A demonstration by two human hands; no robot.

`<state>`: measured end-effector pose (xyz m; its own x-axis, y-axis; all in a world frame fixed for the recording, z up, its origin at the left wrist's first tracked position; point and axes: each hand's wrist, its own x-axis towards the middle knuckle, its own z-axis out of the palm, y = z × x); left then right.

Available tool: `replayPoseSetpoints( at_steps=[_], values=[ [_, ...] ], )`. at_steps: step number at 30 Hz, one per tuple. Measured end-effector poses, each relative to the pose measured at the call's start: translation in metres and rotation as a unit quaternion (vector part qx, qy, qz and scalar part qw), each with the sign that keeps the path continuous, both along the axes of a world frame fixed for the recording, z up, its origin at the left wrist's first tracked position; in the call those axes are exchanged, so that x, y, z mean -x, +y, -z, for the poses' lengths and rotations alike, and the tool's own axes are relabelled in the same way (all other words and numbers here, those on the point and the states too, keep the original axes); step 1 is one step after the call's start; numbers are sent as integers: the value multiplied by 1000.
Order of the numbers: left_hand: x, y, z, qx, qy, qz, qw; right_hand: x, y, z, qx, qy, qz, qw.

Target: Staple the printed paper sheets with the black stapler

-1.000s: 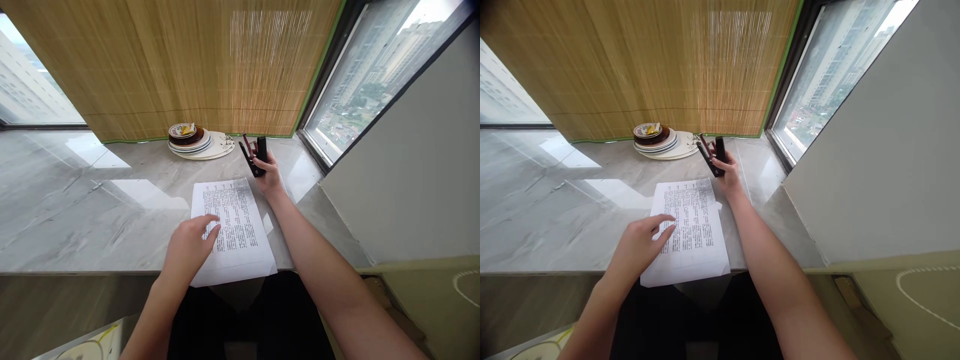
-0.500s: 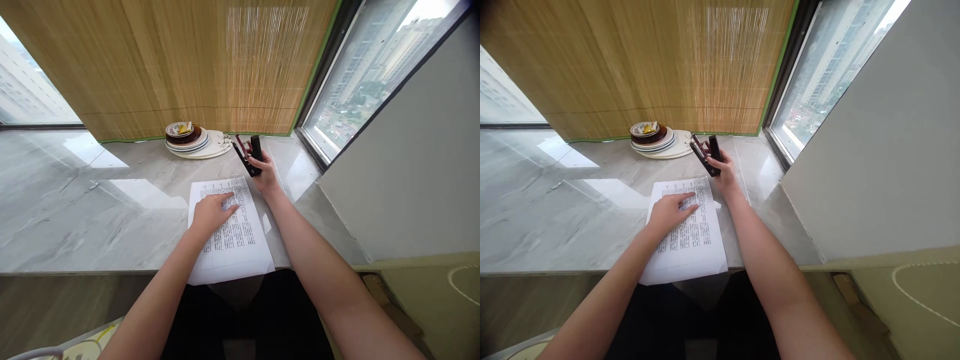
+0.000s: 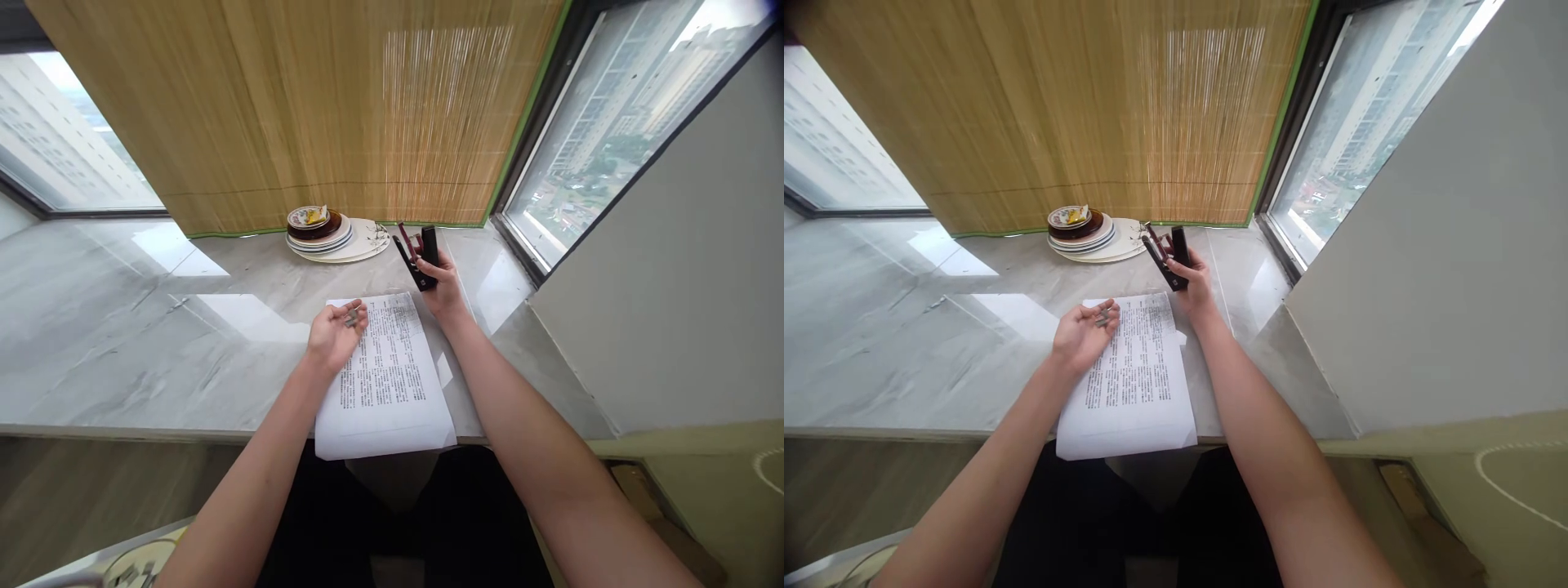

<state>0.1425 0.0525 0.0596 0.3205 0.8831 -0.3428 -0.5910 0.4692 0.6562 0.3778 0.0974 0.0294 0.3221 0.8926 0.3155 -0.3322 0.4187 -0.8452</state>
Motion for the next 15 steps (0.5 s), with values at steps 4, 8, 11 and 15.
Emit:
replayPoseSetpoints(
  at_steps=[4,8,11,15],
  values=[
    [5,-5,-7,-9,-96,45,994,2,-1,-1,-2,26,-5,1000],
    [5,-11,-12,-72,-97,91,989,3,-1,-1,-10,24,-2,1000],
    [7,-14,-16,-100,-100,113,984,2,-1,-1,-8,13,0,1000],
    [10,-14,-18,-89,-123,106,983,1,-2,0,-4,1,-2,1000]
  ],
)
